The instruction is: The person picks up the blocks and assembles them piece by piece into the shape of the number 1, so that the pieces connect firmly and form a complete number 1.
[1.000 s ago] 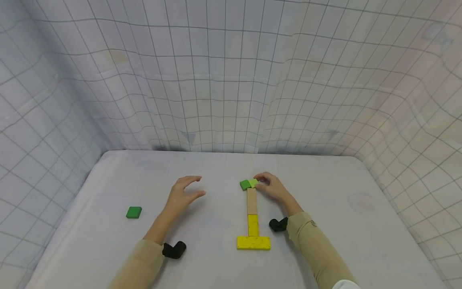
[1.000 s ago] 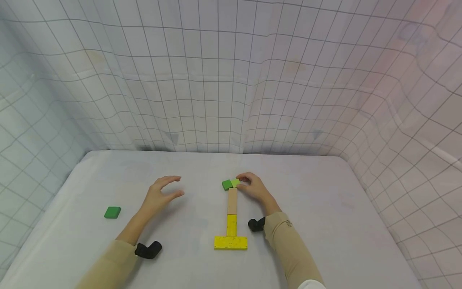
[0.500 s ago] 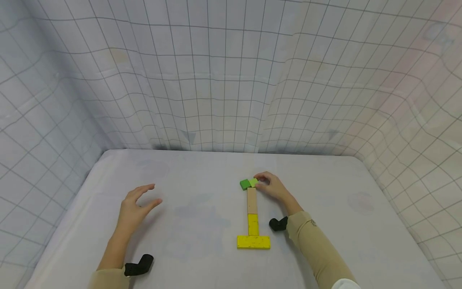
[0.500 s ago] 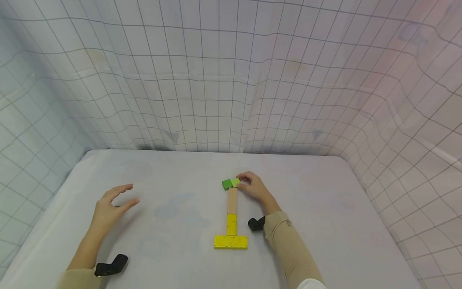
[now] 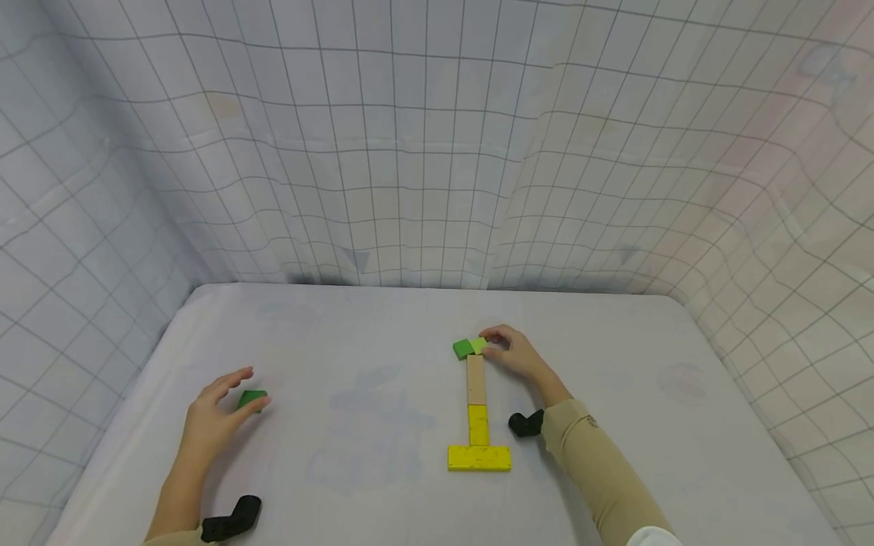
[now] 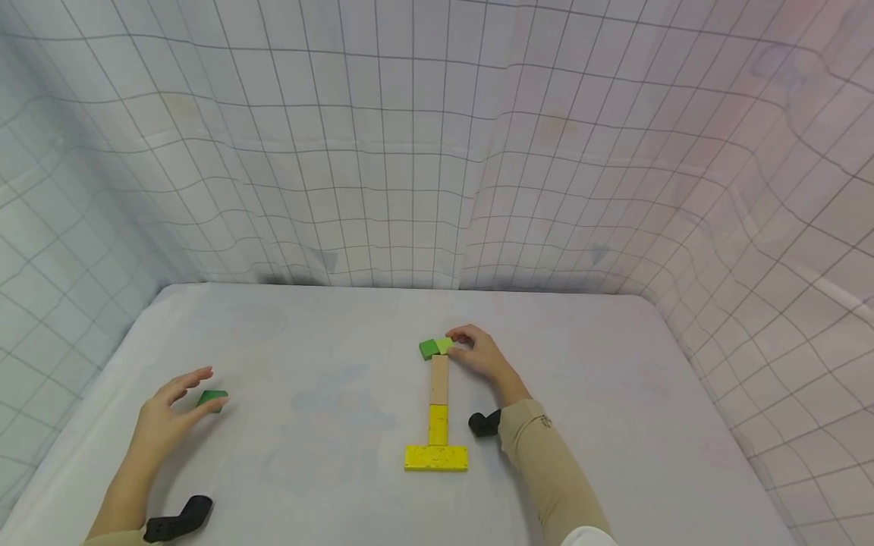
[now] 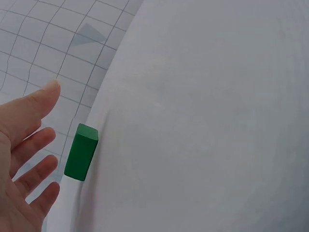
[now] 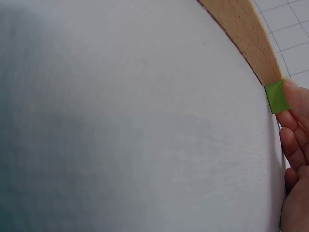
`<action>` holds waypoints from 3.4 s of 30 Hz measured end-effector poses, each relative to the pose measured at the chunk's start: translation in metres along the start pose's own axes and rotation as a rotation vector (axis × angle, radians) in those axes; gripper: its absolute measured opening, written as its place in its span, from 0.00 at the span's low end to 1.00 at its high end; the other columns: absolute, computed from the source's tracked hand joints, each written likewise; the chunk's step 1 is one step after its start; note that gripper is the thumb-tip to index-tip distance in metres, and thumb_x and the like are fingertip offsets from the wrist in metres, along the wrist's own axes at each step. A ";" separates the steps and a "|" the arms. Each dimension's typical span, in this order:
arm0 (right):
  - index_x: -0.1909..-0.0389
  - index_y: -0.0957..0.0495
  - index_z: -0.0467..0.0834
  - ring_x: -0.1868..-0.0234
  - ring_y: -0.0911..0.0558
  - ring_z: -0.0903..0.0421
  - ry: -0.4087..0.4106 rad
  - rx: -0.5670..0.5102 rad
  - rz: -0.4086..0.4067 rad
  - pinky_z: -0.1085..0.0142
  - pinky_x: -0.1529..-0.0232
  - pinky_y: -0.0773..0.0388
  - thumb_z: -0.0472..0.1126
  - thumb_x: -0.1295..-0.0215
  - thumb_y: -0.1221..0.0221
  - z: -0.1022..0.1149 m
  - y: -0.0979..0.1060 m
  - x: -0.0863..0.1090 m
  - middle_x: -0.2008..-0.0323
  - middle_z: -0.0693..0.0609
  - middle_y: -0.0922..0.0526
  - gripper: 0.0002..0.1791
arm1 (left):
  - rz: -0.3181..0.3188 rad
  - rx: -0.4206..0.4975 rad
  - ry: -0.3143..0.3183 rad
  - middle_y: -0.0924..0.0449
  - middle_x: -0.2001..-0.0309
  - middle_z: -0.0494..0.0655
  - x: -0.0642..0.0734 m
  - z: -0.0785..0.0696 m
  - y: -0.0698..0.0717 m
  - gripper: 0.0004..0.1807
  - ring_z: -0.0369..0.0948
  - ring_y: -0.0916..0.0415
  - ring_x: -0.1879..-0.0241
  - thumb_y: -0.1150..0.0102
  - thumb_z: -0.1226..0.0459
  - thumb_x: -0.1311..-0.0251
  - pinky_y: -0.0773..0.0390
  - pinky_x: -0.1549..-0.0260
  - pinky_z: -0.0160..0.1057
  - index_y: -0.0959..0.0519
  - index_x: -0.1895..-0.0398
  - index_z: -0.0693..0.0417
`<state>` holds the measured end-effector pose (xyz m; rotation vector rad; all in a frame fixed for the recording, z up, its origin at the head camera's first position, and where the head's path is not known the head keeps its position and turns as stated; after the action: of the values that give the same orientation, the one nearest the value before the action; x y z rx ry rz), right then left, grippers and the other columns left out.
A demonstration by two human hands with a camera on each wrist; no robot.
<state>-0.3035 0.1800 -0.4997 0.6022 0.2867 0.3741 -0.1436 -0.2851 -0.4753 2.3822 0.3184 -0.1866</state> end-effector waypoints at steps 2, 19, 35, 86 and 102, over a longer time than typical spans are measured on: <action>0.52 0.24 0.37 0.54 0.27 0.49 -0.005 0.001 -0.002 0.54 0.48 0.32 0.39 0.43 0.38 0.000 0.000 0.000 0.55 0.44 0.22 0.18 | -0.005 0.000 -0.009 0.29 0.45 0.53 0.001 0.003 0.000 0.31 0.17 0.45 0.54 0.34 0.57 0.50 0.36 0.53 0.58 0.30 0.42 0.58; 0.51 0.24 0.39 0.54 0.27 0.51 -0.063 0.002 0.003 0.55 0.47 0.33 0.41 0.42 0.39 -0.002 -0.001 0.000 0.55 0.46 0.23 0.18 | 0.023 0.001 0.020 0.35 0.42 0.67 0.008 0.020 -0.003 0.33 0.64 0.41 0.45 0.35 0.59 0.49 0.41 0.47 0.62 0.32 0.42 0.67; 0.52 0.25 0.37 0.54 0.27 0.49 -0.050 0.002 0.003 0.55 0.48 0.32 0.38 0.42 0.40 0.010 0.001 0.003 0.55 0.44 0.23 0.17 | 0.007 -0.044 0.013 0.34 0.45 0.69 0.009 0.025 -0.008 0.33 0.66 0.41 0.45 0.33 0.59 0.52 0.41 0.48 0.63 0.31 0.45 0.68; 0.52 0.24 0.39 0.53 0.27 0.50 -0.060 -0.005 -0.006 0.54 0.47 0.32 0.40 0.43 0.38 -0.002 -0.001 0.001 0.54 0.45 0.23 0.18 | -0.008 0.057 -0.038 0.29 0.48 0.62 -0.015 -0.015 -0.030 0.28 0.60 0.37 0.45 0.33 0.62 0.52 0.38 0.48 0.60 0.27 0.47 0.64; 0.51 0.25 0.39 0.52 0.27 0.50 -0.057 0.007 0.003 0.55 0.46 0.33 0.40 0.42 0.39 -0.002 -0.001 0.001 0.54 0.45 0.23 0.18 | 0.088 0.073 -0.168 0.28 0.49 0.62 -0.050 -0.057 -0.075 0.27 0.58 0.35 0.45 0.33 0.68 0.54 0.36 0.48 0.59 0.26 0.48 0.65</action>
<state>-0.3031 0.1810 -0.5018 0.6190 0.2331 0.3581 -0.2101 -0.2017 -0.4701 2.4276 0.1287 -0.3607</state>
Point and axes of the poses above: each hand's wrist, its own x-axis away from the middle knuckle, its own y-axis out of the back of the hand, z = x × y, the point moved 1 cm from there along -x, towards the middle knuckle
